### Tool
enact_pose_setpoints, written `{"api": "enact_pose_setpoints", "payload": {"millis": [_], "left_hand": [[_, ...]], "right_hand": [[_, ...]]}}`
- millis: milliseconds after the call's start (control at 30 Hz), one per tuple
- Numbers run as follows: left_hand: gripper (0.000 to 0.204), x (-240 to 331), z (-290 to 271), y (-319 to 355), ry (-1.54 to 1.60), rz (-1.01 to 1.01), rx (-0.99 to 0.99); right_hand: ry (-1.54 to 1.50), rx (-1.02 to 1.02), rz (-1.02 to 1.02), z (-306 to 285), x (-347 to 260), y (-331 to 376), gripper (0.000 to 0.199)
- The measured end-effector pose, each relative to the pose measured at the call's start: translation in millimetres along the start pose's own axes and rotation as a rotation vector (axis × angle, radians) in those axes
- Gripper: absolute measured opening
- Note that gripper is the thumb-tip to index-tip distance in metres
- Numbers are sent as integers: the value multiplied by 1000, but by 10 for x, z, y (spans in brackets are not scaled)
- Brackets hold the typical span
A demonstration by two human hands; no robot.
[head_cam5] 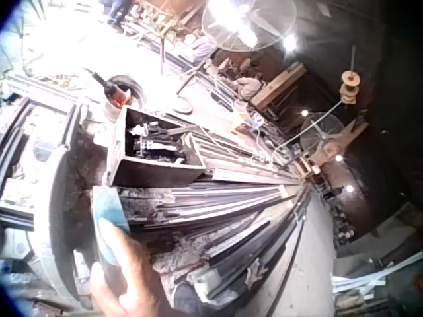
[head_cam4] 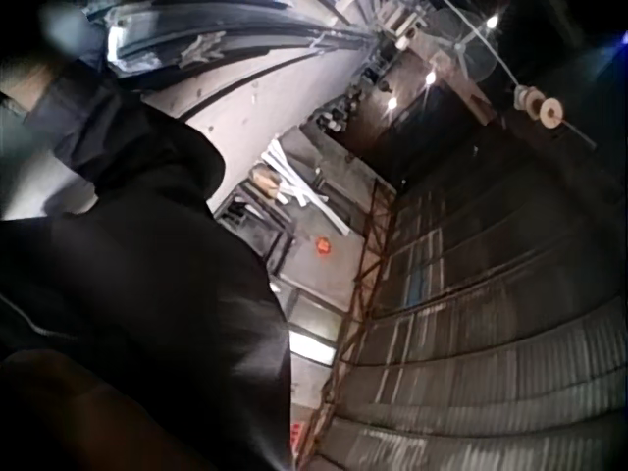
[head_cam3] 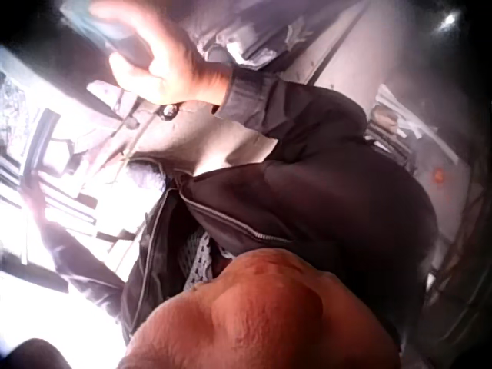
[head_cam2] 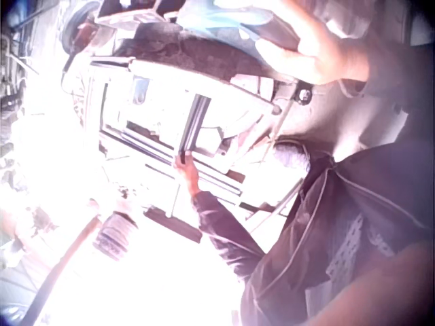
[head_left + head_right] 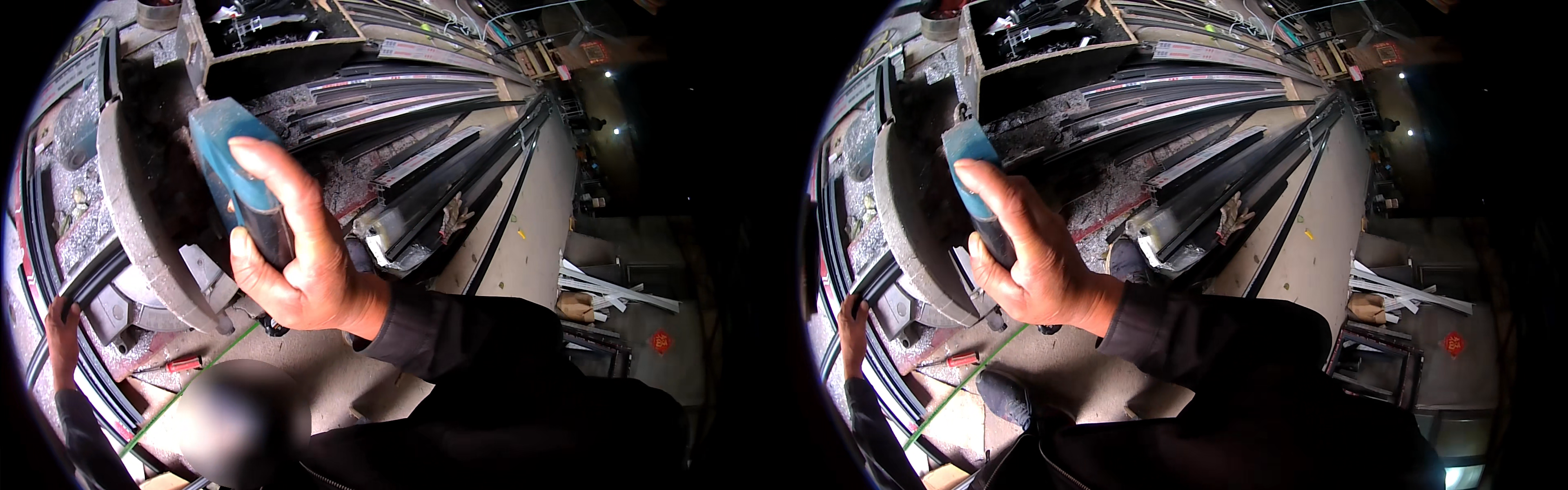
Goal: The person measures a long black profile with a tape measure and marks it with a marker. They then place the profile on a miter saw and cut it at the marked point. The person repeats this process for several other profiles, measuring, marking, and cutting them to specific lengths.
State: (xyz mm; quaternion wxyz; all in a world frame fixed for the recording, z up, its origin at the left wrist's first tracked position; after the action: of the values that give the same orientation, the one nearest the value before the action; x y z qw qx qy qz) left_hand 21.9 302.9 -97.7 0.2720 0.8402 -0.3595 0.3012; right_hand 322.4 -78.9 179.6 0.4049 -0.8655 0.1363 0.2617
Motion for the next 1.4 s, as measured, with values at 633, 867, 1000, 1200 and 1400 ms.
{"api": "enact_pose_setpoints", "payload": {"millis": [633,867,1000,1200,1400], "left_hand": [[34,42,-8,11,31,22,67],[32,-97,-8,8,18,50,112],[34,-112,-8,-6,49,15,70],[41,-232,-42,9,-32,32,103],[45,-262,-42,-20,-22,-55,39]], "right_hand": [[-26,-124,37,16,31,122,68],[-10,-106,28,21,30,159,68],[-6,-88,19,21,31,185,67],[-23,-98,33,35,46,247,66],[-17,-66,9,41,41,296,68]]}}
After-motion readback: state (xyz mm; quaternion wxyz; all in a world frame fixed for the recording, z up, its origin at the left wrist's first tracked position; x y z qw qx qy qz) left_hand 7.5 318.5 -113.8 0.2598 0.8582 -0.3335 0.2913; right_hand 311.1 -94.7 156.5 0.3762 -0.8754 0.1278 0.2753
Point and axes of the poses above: each hand's wrist, its own y-axis away from the middle knuckle, its own z-axis out of the palm, x = y × z, the point moved 6 cm from there along -y, towards the middle knuckle, and after that the axes turned 10 degrees about y, right-handed, at the moved point
